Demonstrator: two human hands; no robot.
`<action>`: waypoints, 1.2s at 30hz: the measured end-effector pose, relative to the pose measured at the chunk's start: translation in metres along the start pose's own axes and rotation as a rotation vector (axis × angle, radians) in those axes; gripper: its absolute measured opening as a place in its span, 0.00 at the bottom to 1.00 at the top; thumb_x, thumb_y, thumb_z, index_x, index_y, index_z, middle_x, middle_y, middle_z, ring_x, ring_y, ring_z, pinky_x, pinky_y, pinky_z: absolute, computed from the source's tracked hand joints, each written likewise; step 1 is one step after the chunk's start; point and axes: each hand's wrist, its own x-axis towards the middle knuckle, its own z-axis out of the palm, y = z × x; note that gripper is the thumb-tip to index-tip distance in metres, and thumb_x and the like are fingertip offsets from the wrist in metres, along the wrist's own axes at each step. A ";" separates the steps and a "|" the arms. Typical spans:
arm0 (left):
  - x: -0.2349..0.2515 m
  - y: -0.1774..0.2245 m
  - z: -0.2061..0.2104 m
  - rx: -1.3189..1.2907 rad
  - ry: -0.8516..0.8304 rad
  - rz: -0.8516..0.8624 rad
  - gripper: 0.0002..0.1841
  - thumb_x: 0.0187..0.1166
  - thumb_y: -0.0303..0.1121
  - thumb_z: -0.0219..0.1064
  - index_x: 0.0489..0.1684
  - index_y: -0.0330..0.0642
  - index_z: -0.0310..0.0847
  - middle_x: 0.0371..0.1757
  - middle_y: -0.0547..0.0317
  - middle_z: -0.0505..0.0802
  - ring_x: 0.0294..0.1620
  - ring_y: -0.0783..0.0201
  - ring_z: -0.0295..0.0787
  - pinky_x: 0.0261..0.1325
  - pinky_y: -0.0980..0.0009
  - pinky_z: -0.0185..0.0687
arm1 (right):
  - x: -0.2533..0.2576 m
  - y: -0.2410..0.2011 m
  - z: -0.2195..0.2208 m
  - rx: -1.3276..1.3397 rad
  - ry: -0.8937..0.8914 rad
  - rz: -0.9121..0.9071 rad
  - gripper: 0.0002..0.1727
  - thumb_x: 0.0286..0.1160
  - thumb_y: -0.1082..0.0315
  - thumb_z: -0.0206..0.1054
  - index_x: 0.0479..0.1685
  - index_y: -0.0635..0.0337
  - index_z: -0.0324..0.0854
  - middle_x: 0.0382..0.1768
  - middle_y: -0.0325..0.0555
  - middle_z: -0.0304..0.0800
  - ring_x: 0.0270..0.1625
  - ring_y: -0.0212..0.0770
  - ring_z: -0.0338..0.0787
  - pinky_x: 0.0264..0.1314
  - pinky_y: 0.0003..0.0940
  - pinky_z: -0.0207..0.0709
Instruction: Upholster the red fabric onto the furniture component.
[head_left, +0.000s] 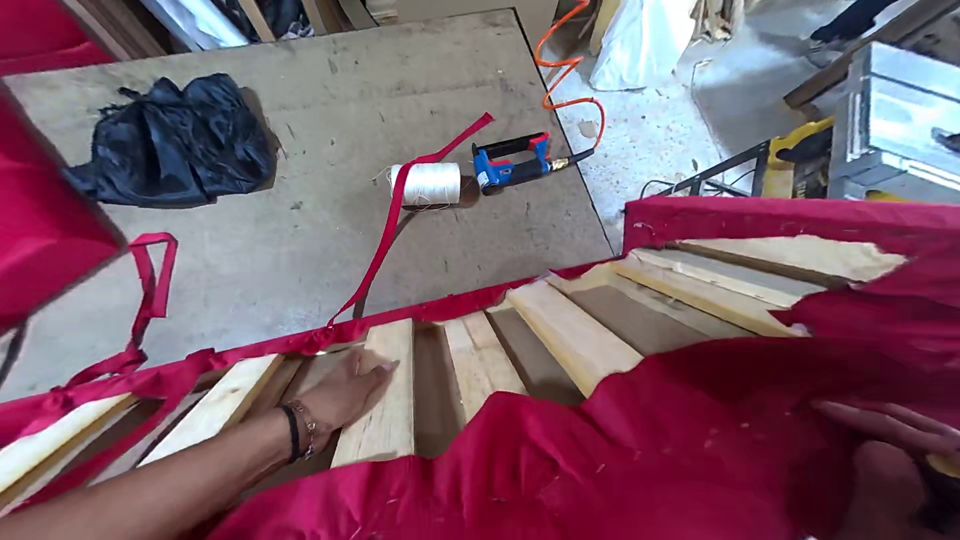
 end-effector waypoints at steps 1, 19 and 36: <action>0.004 -0.003 0.002 -0.020 0.036 0.030 0.32 0.90 0.46 0.60 0.90 0.44 0.55 0.74 0.39 0.82 0.70 0.49 0.84 0.69 0.51 0.83 | -0.009 0.010 0.010 -0.012 0.027 -0.019 0.16 0.90 0.62 0.56 0.58 0.68 0.76 0.51 0.54 0.92 0.68 0.44 0.86 0.80 0.43 0.71; 0.088 -0.075 0.098 0.074 0.653 0.296 0.45 0.83 0.49 0.70 0.95 0.45 0.45 0.67 0.29 0.87 0.66 0.35 0.88 0.70 0.36 0.79 | -0.202 0.048 0.086 0.393 -0.456 0.442 0.27 0.88 0.56 0.48 0.68 0.70 0.79 0.24 0.43 0.83 0.19 0.35 0.80 0.22 0.38 0.79; 0.016 -0.070 0.159 0.320 -0.098 0.927 0.17 0.91 0.37 0.58 0.36 0.35 0.87 0.25 0.54 0.88 0.22 0.62 0.85 0.32 0.61 0.85 | -0.235 -0.020 0.051 0.522 -0.566 0.313 0.19 0.86 0.59 0.56 0.63 0.58 0.86 0.27 0.35 0.87 0.22 0.26 0.80 0.24 0.28 0.78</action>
